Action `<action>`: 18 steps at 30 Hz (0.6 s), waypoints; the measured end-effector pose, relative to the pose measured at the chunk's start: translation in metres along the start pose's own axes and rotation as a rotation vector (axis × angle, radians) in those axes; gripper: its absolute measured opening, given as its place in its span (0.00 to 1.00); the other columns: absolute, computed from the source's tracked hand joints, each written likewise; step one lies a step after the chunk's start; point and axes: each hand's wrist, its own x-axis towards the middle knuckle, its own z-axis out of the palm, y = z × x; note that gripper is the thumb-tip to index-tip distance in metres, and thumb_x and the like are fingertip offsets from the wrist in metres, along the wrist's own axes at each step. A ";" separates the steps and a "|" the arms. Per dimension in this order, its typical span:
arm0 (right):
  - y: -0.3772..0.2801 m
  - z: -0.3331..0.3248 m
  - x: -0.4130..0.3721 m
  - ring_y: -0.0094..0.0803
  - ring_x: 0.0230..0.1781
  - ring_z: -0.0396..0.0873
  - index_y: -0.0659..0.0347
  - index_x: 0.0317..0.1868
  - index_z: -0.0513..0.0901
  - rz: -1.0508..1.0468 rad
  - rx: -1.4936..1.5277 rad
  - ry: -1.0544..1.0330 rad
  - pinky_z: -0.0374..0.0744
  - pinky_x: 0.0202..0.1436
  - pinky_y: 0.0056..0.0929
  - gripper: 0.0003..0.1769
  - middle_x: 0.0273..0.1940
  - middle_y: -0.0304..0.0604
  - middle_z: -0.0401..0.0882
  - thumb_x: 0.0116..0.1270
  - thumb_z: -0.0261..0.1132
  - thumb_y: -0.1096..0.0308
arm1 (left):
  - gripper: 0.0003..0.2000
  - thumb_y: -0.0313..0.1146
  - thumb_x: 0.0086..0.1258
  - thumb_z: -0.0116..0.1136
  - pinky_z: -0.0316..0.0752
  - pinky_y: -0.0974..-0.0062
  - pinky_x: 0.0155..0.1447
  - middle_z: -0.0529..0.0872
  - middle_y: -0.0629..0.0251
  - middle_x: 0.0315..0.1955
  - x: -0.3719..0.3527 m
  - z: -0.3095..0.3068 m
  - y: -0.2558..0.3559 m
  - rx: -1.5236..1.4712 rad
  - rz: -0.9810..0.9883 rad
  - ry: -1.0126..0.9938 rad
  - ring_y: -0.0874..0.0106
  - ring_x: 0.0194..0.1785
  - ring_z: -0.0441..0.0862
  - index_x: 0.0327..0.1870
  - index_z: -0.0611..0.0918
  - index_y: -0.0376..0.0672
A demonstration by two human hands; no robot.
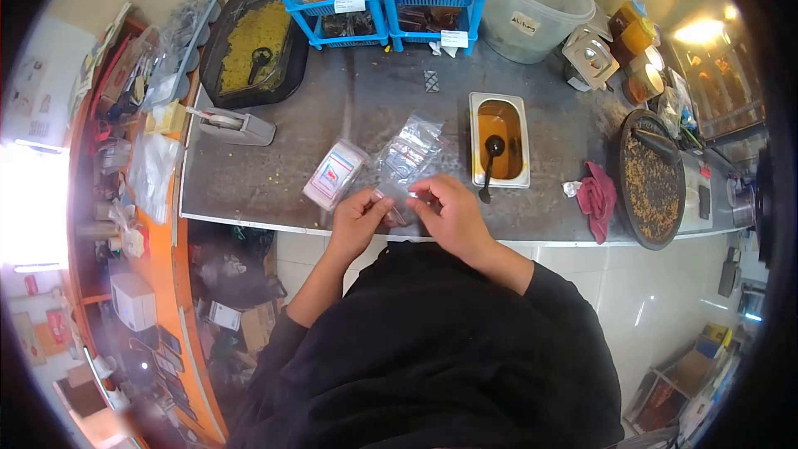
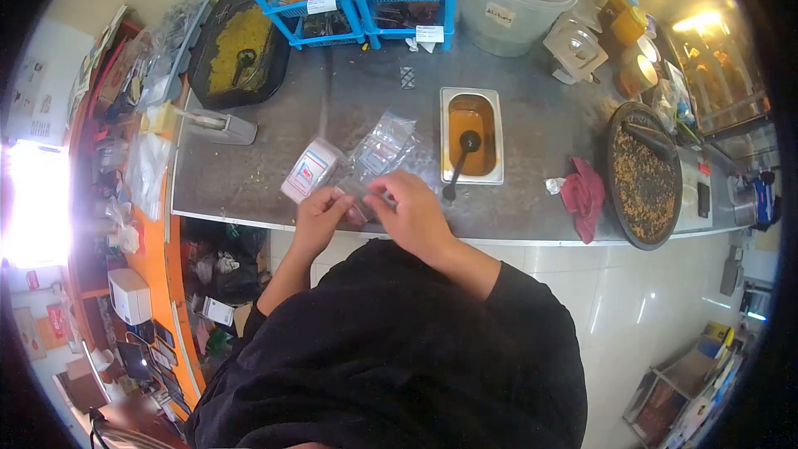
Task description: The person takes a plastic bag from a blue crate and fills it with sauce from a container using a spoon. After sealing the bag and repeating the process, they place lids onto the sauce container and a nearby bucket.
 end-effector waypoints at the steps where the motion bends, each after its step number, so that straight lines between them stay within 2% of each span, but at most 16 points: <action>1: -0.007 -0.008 0.000 0.38 0.37 0.78 0.62 0.41 0.81 -0.144 -0.081 0.024 0.76 0.41 0.34 0.15 0.37 0.43 0.80 0.57 0.75 0.66 | 0.05 0.27 0.71 0.61 0.78 0.81 0.38 0.86 0.67 0.29 -0.006 0.008 0.007 0.087 0.072 0.055 0.80 0.33 0.82 0.35 0.82 0.36; 2: -0.013 -0.016 0.000 0.43 0.41 0.79 0.60 0.42 0.79 -0.290 -0.161 0.046 0.76 0.44 0.37 0.17 0.39 0.44 0.80 0.56 0.76 0.64 | 0.04 0.26 0.70 0.62 0.78 0.81 0.37 0.86 0.66 0.29 -0.010 0.015 0.012 0.172 0.143 0.114 0.80 0.32 0.82 0.34 0.83 0.35; 3: -0.019 -0.024 -0.004 0.47 0.46 0.76 0.57 0.43 0.77 -0.231 -0.147 -0.091 0.74 0.49 0.40 0.23 0.40 0.43 0.78 0.51 0.77 0.62 | 0.04 0.25 0.68 0.63 0.78 0.81 0.36 0.87 0.66 0.28 -0.014 0.024 0.014 0.140 0.140 0.136 0.80 0.32 0.82 0.32 0.83 0.35; 6: -0.024 -0.039 -0.008 0.44 0.42 0.77 0.59 0.41 0.77 -0.357 -0.212 -0.145 0.75 0.46 0.38 0.25 0.38 0.43 0.78 0.47 0.80 0.61 | 0.06 0.23 0.65 0.66 0.76 0.82 0.33 0.87 0.66 0.25 -0.022 0.054 0.022 0.107 0.146 0.224 0.81 0.29 0.82 0.27 0.83 0.35; 7: -0.024 -0.045 -0.010 0.43 0.43 0.77 0.58 0.41 0.77 -0.336 -0.219 -0.183 0.74 0.46 0.38 0.24 0.37 0.42 0.78 0.47 0.80 0.61 | 0.06 0.23 0.64 0.67 0.76 0.82 0.32 0.87 0.65 0.24 -0.025 0.065 0.028 0.138 0.155 0.269 0.81 0.29 0.82 0.27 0.83 0.34; 10: -0.025 -0.055 -0.015 0.43 0.41 0.78 0.58 0.42 0.77 -0.498 -0.289 0.014 0.74 0.46 0.39 0.23 0.36 0.42 0.78 0.50 0.78 0.63 | 0.07 0.23 0.63 0.68 0.75 0.82 0.30 0.86 0.65 0.21 -0.030 0.084 0.024 0.148 0.173 0.354 0.82 0.26 0.81 0.26 0.82 0.34; 11: -0.022 -0.061 -0.018 0.45 0.41 0.78 0.58 0.42 0.77 -0.455 -0.260 -0.077 0.75 0.45 0.41 0.21 0.36 0.43 0.79 0.52 0.76 0.64 | 0.07 0.23 0.62 0.68 0.74 0.82 0.29 0.86 0.65 0.20 -0.030 0.090 0.022 0.133 0.178 0.372 0.83 0.25 0.80 0.26 0.82 0.34; 13: -0.012 -0.072 -0.022 0.47 0.40 0.79 0.59 0.42 0.76 -0.369 -0.208 -0.256 0.75 0.43 0.43 0.17 0.36 0.45 0.80 0.55 0.72 0.68 | 0.07 0.23 0.64 0.67 0.75 0.81 0.31 0.86 0.64 0.22 -0.036 0.099 0.023 0.199 0.199 0.268 0.81 0.26 0.81 0.26 0.81 0.34; 16: 0.006 -0.083 -0.029 0.45 0.32 0.82 0.60 0.44 0.82 -0.358 -0.245 -0.284 0.78 0.37 0.40 0.13 0.32 0.45 0.83 0.58 0.72 0.70 | 0.07 0.24 0.67 0.63 0.77 0.78 0.34 0.86 0.62 0.25 -0.035 0.112 0.021 0.233 0.326 0.197 0.77 0.29 0.82 0.28 0.80 0.33; 18: 0.009 -0.092 -0.032 0.48 0.32 0.81 0.61 0.41 0.79 -0.394 -0.235 -0.271 0.77 0.34 0.43 0.10 0.31 0.47 0.81 0.58 0.67 0.73 | 0.06 0.23 0.69 0.60 0.77 0.77 0.36 0.86 0.60 0.28 -0.035 0.121 0.020 0.199 0.366 0.180 0.74 0.31 0.83 0.31 0.80 0.32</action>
